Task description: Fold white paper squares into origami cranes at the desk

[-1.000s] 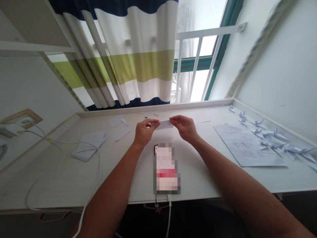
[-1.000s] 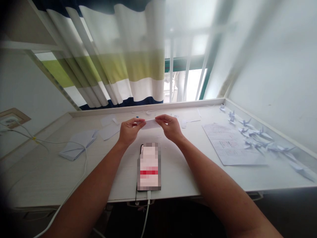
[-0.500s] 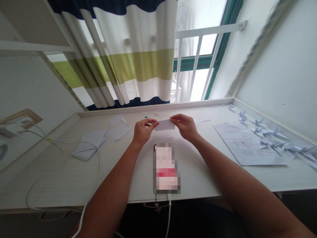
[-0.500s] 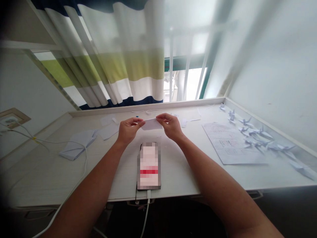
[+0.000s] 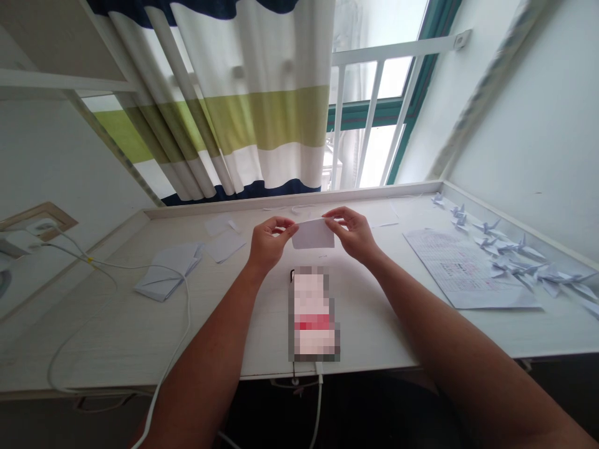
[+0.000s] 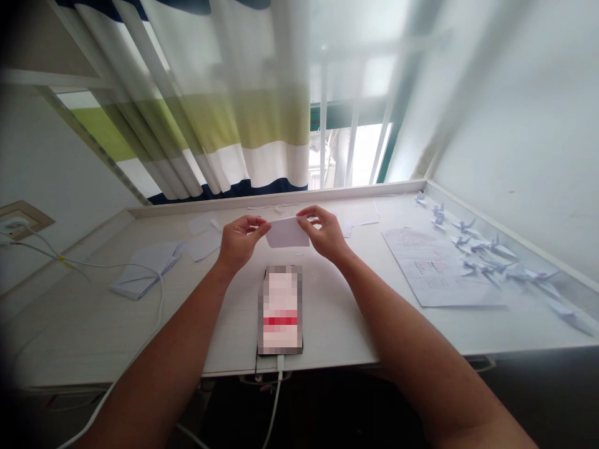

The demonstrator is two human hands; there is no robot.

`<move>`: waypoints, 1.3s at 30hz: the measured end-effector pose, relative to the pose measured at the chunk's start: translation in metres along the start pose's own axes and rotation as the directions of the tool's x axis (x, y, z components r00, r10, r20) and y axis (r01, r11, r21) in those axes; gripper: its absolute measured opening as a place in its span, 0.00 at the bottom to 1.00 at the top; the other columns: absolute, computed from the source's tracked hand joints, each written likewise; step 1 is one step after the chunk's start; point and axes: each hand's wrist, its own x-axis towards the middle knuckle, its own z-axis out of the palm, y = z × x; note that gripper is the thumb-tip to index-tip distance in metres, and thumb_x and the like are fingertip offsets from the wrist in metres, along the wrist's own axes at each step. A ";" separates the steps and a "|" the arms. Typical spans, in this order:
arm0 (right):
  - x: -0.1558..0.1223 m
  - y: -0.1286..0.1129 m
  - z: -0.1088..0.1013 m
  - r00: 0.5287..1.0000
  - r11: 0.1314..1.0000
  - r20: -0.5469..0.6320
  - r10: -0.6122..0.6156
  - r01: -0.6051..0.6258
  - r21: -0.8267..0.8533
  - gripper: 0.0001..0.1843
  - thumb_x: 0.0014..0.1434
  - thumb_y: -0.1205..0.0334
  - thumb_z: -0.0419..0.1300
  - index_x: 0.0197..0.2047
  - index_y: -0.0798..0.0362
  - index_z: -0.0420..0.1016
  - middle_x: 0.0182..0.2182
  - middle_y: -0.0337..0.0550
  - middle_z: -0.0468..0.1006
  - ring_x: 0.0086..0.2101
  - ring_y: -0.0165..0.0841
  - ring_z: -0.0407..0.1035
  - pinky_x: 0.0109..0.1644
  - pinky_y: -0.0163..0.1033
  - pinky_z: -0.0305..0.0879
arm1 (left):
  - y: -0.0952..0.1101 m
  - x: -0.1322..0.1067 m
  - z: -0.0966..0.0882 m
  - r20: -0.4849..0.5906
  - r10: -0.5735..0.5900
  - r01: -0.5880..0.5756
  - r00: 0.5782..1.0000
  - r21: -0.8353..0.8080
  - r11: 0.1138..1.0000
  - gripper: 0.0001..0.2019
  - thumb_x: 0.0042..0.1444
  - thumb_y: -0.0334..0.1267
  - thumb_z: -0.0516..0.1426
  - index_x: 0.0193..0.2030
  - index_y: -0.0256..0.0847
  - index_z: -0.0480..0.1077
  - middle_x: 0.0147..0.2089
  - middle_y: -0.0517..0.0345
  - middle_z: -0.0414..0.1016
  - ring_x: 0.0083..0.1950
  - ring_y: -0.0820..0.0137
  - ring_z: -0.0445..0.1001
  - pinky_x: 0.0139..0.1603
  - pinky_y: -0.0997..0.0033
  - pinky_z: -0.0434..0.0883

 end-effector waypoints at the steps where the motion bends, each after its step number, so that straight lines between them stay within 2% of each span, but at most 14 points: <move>1: 0.000 -0.001 0.000 1.000 1.000 0.008 0.003 -0.003 0.002 0.12 0.61 0.50 0.68 0.40 0.49 0.82 0.40 0.45 0.84 0.42 0.40 0.76 0.51 0.52 0.74 | -0.001 0.000 0.000 0.019 -0.009 0.009 1.000 -0.015 1.000 0.14 0.51 0.48 0.71 0.37 0.41 0.81 0.38 0.54 0.83 0.36 0.67 0.77 0.40 0.67 0.73; 5: -0.001 -0.002 0.000 0.999 0.999 0.023 0.040 -0.040 0.033 0.13 0.59 0.49 0.70 0.39 0.50 0.82 0.38 0.45 0.84 0.38 0.39 0.75 0.46 0.50 0.74 | -0.003 -0.001 0.000 0.068 -0.037 0.041 0.997 -0.047 0.998 0.14 0.52 0.49 0.70 0.39 0.41 0.81 0.39 0.54 0.83 0.36 0.68 0.76 0.38 0.69 0.72; 11: -0.003 0.000 0.005 0.995 0.994 0.070 0.065 -0.071 0.078 0.13 0.57 0.49 0.71 0.36 0.50 0.82 0.37 0.46 0.83 0.37 0.38 0.75 0.40 0.46 0.74 | -0.002 -0.002 0.001 0.128 0.026 -0.018 0.991 -0.066 0.998 0.13 0.55 0.47 0.69 0.42 0.41 0.82 0.42 0.53 0.83 0.39 0.67 0.77 0.40 0.68 0.73; 16: -0.005 -0.003 0.007 0.990 0.983 0.107 0.089 -0.104 0.149 0.14 0.56 0.49 0.72 0.35 0.51 0.82 0.35 0.44 0.82 0.34 0.35 0.73 0.36 0.43 0.72 | -0.002 -0.005 0.004 0.144 0.025 -0.016 0.989 -0.062 0.998 0.12 0.56 0.48 0.69 0.40 0.42 0.83 0.39 0.54 0.84 0.38 0.67 0.78 0.40 0.67 0.73; 19: -0.005 -0.005 0.007 0.986 0.981 0.147 0.075 -0.099 0.165 0.14 0.55 0.49 0.73 0.35 0.51 0.83 0.34 0.43 0.82 0.34 0.35 0.73 0.36 0.42 0.71 | 0.000 -0.008 0.007 0.160 0.033 -0.024 0.987 -0.060 0.998 0.12 0.55 0.48 0.69 0.40 0.42 0.84 0.39 0.53 0.84 0.39 0.65 0.79 0.40 0.66 0.73; 25: -0.008 -0.007 0.008 0.977 0.995 0.213 0.018 -0.039 0.095 0.14 0.55 0.46 0.73 0.35 0.48 0.85 0.35 0.44 0.84 0.38 0.38 0.76 0.38 0.43 0.73 | 0.010 -0.015 0.013 0.202 0.047 -0.035 0.978 -0.059 0.998 0.14 0.55 0.51 0.69 0.38 0.43 0.84 0.38 0.52 0.85 0.38 0.64 0.79 0.38 0.65 0.73; 30: -0.008 -0.006 0.007 0.977 0.999 0.212 -0.030 0.039 -0.039 0.13 0.60 0.48 0.70 0.35 0.49 0.84 0.35 0.43 0.84 0.37 0.38 0.77 0.44 0.47 0.74 | 0.007 -0.012 0.010 0.186 0.053 -0.062 0.981 0.043 0.997 0.13 0.55 0.51 0.68 0.37 0.43 0.84 0.38 0.53 0.85 0.39 0.64 0.78 0.41 0.64 0.72; 34: -0.004 -0.003 0.003 0.982 0.989 0.186 -0.046 0.071 -0.132 0.12 0.62 0.50 0.68 0.35 0.50 0.83 0.35 0.44 0.85 0.37 0.39 0.77 0.45 0.48 0.74 | 0.000 -0.006 0.003 0.123 0.014 -0.030 0.992 0.129 0.991 0.12 0.55 0.49 0.67 0.36 0.43 0.83 0.37 0.54 0.84 0.39 0.64 0.76 0.41 0.65 0.71; 37: 0.000 0.001 -0.002 0.989 0.995 0.144 -0.016 0.031 -0.096 0.12 0.61 0.50 0.68 0.35 0.50 0.83 0.35 0.44 0.85 0.37 0.38 0.76 0.46 0.48 0.74 | -0.004 -0.001 -0.002 0.091 -0.014 0.006 0.996 0.081 0.997 0.13 0.54 0.50 0.68 0.36 0.42 0.83 0.33 0.55 0.82 0.34 0.67 0.73 0.36 0.67 0.69; 39: 0.004 0.004 -0.007 0.997 0.999 0.070 0.031 -0.028 -0.040 0.13 0.61 0.49 0.69 0.36 0.51 0.82 0.33 0.44 0.83 0.36 0.37 0.76 0.45 0.48 0.74 | -0.006 0.002 -0.005 0.034 -0.037 0.037 0.999 -0.007 0.999 0.14 0.53 0.51 0.68 0.36 0.41 0.82 0.31 0.56 0.80 0.31 0.68 0.72 0.33 0.69 0.68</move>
